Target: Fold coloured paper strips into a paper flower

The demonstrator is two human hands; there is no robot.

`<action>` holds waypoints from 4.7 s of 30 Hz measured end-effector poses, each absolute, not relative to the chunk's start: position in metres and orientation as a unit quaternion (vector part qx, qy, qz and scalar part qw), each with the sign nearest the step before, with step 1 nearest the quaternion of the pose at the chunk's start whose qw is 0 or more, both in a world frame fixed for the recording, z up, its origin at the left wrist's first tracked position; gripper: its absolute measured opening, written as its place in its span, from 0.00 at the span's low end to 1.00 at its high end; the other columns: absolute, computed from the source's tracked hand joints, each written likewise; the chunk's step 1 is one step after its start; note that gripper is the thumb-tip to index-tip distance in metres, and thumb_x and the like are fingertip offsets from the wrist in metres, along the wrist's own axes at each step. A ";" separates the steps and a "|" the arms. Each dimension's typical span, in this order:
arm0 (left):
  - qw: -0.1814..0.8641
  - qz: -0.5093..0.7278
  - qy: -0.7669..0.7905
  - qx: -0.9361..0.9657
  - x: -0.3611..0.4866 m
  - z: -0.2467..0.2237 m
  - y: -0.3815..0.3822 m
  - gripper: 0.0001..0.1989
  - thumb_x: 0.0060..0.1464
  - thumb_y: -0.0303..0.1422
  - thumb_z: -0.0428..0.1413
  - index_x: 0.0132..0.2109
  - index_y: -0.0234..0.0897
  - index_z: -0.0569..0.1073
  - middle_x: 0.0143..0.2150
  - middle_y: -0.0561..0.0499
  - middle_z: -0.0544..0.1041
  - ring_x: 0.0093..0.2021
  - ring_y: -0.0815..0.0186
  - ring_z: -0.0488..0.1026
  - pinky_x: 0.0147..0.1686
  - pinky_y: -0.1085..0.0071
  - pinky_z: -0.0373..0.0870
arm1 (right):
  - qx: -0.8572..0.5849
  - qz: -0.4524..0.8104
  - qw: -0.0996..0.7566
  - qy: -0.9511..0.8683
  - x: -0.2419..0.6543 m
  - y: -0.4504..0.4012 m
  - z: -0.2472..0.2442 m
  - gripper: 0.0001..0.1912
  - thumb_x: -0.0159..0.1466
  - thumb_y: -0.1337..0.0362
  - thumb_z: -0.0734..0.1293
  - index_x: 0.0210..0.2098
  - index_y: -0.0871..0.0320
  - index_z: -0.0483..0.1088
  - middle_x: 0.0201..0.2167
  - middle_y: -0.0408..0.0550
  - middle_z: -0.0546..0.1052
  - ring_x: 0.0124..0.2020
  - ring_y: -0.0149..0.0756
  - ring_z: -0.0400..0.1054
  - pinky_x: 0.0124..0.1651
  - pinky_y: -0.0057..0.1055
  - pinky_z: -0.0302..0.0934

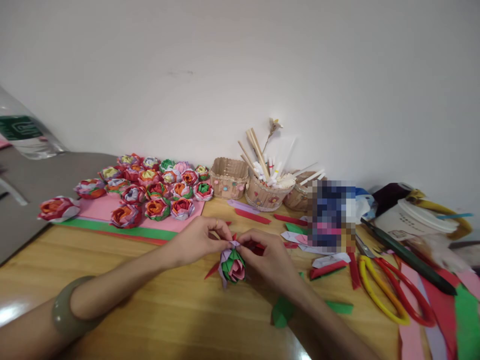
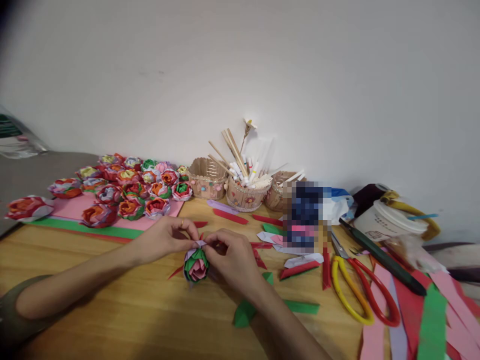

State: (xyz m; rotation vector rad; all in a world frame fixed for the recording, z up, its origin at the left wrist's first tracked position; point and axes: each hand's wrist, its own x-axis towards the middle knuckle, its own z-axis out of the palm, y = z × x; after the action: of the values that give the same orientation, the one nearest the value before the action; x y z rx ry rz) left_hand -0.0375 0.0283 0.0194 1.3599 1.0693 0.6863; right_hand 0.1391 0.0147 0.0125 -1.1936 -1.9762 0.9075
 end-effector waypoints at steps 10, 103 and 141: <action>0.613 0.335 0.400 0.593 -0.041 0.022 0.030 0.06 0.47 0.29 0.56 0.35 0.36 0.73 0.29 0.53 0.75 0.30 0.69 0.71 0.33 0.73 0.67 | -0.378 0.095 0.366 -0.845 0.143 0.009 0.010 0.05 0.57 0.71 0.63 0.27 0.58 0.70 0.26 0.47 0.76 0.29 0.34 0.68 0.33 0.30 0.60; 0.449 0.469 0.447 0.616 -0.028 0.025 0.015 0.03 0.43 0.28 0.59 0.30 0.34 0.74 0.28 0.50 0.77 0.29 0.67 0.74 0.28 0.73 0.71 | -0.451 0.265 0.483 -0.703 0.130 0.002 0.013 0.08 0.57 0.68 0.66 0.37 0.55 0.75 0.33 0.47 0.79 0.33 0.35 0.73 0.36 0.30 0.68; 0.611 0.387 0.407 0.558 -0.034 0.030 0.020 0.08 0.42 0.33 0.60 0.28 0.33 0.70 0.23 0.54 0.71 0.22 0.73 0.68 0.23 0.76 0.66 | -0.420 0.300 0.460 -0.723 0.135 0.002 0.027 0.03 0.57 0.68 0.66 0.26 0.58 0.70 0.25 0.44 0.74 0.28 0.32 0.68 0.30 0.26 0.62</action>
State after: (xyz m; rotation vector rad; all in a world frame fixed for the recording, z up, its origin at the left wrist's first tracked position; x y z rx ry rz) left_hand -0.0342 0.0197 0.0300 1.2874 0.9401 0.8943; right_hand 0.1347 0.0022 0.0271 -1.0331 -1.7789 0.7393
